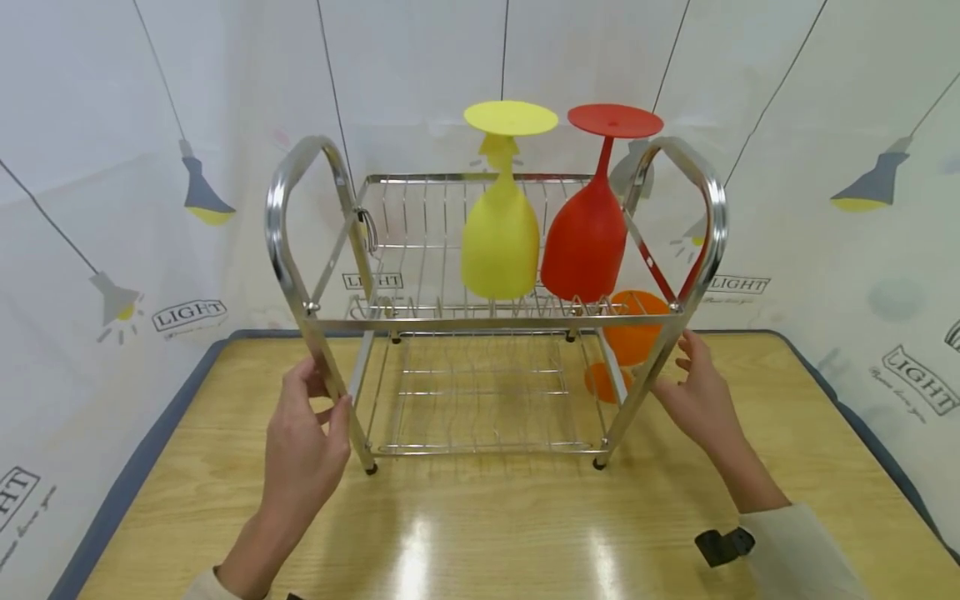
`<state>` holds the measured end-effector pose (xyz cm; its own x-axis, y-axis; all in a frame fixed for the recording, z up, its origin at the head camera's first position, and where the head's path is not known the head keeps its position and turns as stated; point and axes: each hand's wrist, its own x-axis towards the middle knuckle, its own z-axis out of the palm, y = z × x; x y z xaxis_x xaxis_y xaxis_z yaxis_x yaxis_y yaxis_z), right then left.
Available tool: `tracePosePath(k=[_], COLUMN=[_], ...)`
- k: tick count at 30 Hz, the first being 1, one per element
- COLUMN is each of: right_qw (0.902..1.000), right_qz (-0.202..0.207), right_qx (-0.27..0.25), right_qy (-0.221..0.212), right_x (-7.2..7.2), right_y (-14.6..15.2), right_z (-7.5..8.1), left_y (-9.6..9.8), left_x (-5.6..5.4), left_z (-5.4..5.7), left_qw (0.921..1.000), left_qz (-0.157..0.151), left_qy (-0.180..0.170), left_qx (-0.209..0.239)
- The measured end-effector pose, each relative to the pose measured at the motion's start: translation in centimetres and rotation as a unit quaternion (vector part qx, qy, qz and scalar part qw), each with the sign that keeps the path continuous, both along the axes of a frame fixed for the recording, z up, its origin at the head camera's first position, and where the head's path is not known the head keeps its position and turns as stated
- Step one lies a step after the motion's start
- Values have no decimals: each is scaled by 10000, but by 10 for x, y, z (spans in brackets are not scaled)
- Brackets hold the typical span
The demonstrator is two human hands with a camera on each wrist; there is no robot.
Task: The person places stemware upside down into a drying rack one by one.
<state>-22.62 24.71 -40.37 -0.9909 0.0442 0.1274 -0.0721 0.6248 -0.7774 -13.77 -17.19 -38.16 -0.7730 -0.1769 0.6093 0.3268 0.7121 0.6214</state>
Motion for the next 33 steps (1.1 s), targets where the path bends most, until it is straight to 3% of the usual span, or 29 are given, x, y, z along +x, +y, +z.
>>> tracePosePath(k=[4, 7, 11, 15, 23, 27, 33], right_qw=[9976, 9958, 9957, 9964, 9914, 9919, 9949], right_qz=[300, 410, 297, 149, 14, 18, -212], right_qx=[-330, -160, 135, 91, -689, -575, -588], right_qy=[538, 803, 865, 833, 1117, 1132, 787], right_x=[-20, -31, -41, -43, -31, -21, -5], right_y=[-1, -4, -8, -8, 0, 6, 10], right_z=[-11, -17, -22, -25, -14, -6, 11], left_y=[0, 0, 0, 0, 0, 1, 0], left_x=[0, 0, 0, 0, 0, -1, 0], left_z=[-1, -2, -3, -3, -3, -4, -4], left_qw=[10000, 10000, 10000, 10000, 10000, 10000, 10000], left_qz=[-10, 15, 26, 32, 16, 17, 33], left_qy=[-39, -66, -83, -33, -33, 3, 77], left_qx=[7, -9, -27, -55, -48, -39, -36])
